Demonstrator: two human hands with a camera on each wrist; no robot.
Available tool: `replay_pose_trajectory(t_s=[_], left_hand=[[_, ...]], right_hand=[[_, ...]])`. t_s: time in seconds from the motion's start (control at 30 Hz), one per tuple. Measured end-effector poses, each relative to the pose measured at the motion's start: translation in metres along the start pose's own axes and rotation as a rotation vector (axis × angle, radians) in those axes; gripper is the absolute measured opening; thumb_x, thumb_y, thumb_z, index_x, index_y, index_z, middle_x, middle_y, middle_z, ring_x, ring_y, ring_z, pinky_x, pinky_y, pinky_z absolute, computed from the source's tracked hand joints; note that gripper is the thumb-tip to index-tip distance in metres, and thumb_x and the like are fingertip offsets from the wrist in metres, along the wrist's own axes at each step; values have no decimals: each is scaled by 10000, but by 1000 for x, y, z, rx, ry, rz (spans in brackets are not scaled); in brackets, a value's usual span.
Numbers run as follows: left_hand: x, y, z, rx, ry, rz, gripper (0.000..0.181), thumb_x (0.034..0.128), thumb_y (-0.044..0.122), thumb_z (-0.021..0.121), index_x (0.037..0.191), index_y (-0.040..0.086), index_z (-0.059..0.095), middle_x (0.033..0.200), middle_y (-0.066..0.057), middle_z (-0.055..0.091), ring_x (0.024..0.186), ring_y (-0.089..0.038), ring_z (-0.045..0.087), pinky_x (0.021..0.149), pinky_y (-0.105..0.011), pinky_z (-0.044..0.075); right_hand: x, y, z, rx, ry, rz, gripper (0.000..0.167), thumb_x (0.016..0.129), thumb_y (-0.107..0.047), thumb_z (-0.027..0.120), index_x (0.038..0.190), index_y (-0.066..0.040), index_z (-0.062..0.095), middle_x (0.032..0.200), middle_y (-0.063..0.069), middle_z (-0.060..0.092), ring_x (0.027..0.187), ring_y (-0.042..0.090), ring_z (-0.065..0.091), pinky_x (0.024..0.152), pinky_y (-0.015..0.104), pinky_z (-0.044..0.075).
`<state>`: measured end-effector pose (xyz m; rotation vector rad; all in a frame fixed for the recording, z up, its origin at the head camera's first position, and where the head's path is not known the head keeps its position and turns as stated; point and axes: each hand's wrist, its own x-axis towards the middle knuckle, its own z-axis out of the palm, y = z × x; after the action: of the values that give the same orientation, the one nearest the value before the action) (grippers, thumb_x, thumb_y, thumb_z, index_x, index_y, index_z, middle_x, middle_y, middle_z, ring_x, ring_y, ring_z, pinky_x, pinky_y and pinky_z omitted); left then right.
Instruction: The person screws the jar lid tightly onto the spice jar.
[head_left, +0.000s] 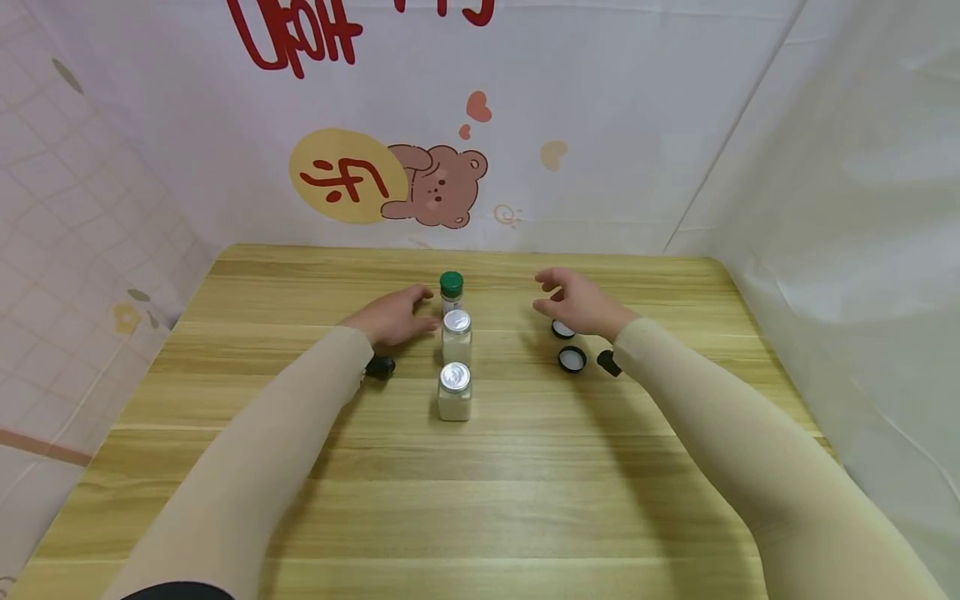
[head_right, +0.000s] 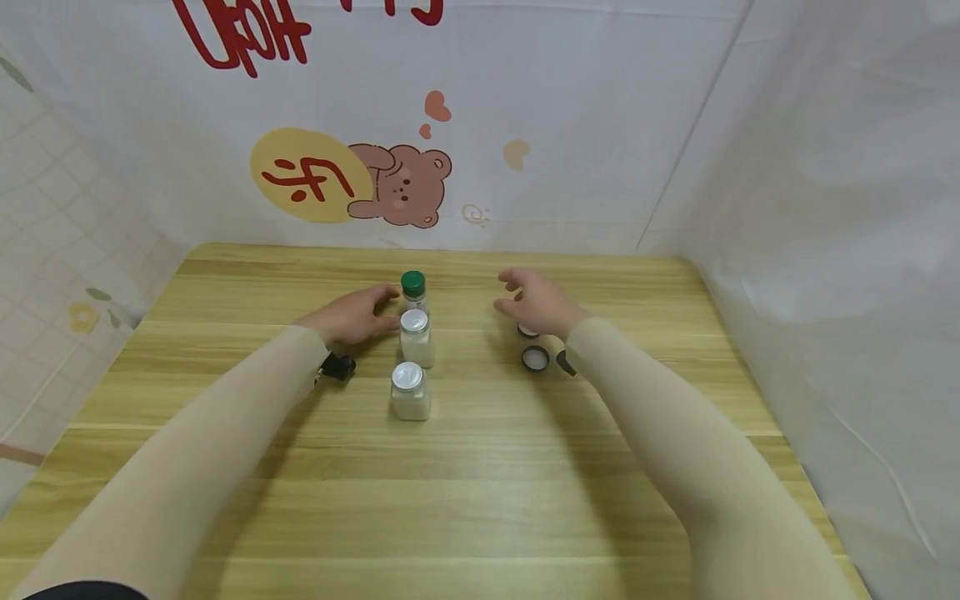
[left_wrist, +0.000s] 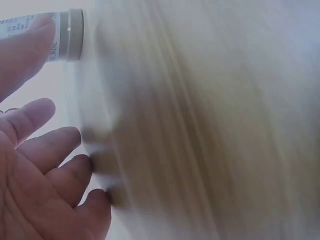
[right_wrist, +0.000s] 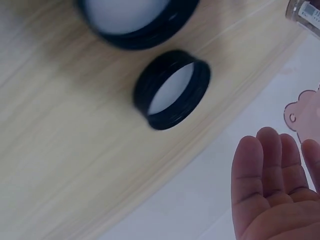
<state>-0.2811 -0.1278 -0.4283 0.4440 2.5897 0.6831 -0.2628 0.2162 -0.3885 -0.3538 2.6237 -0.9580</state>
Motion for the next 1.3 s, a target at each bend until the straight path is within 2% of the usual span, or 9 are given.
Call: replay_pose_trajectory(t_s=[0.13,0.3,0.47,0.67,0.93,1.3], left_hand=[[-9,-4,-3,-26,-7,14,669,1038,396,669,1589,120,410,1666,-137,419,1572,-376,345,1287,-566,283],[-24,-7,-5,-59,-21,22,668,1012,372,717,1568,129,439,1654,-160,424,1570,-382,345,1287,-582,273],[-36,-7,-4,-77,-47,38,695,988,426,739,1565,165,451,1656,-152,421,1567,-388,348,1276,-610,279],[-48,-4,1,-111,-50,72,723,971,458,749,1567,172,457,1641,-107,450,1561,-367,364,1274,-601,291],[-53,1,10,-119,-43,129,766,985,501,717,1600,158,415,1661,-80,439,1560,-382,367,1260,-609,313],[-56,4,17,-167,-50,131,796,961,581,710,1608,242,395,1686,-57,400,1583,-344,336,1273,-590,300]], right_hand=[[-2,8,-3,-18,-3,14,617,1057,-290,641,1585,-59,420,1579,235,468,1383,393,536,1111,551,496],[-4,16,-5,-88,-1,-15,622,1051,-278,653,1566,-4,435,1589,246,466,1412,446,498,1159,577,448],[-6,24,-4,-240,0,-46,627,1049,-302,650,1554,15,454,1565,254,494,1406,454,509,1152,588,451],[-9,32,-1,-400,-12,-33,644,1031,-349,681,1537,0,488,1566,291,458,1430,477,476,1170,608,426],[-16,37,0,-455,-41,-20,656,1019,-373,688,1517,17,512,1545,319,476,1434,496,471,1171,620,424],[-14,47,4,-460,-55,10,685,1008,-390,701,1520,19,502,1547,316,475,1446,488,458,1176,618,418]])
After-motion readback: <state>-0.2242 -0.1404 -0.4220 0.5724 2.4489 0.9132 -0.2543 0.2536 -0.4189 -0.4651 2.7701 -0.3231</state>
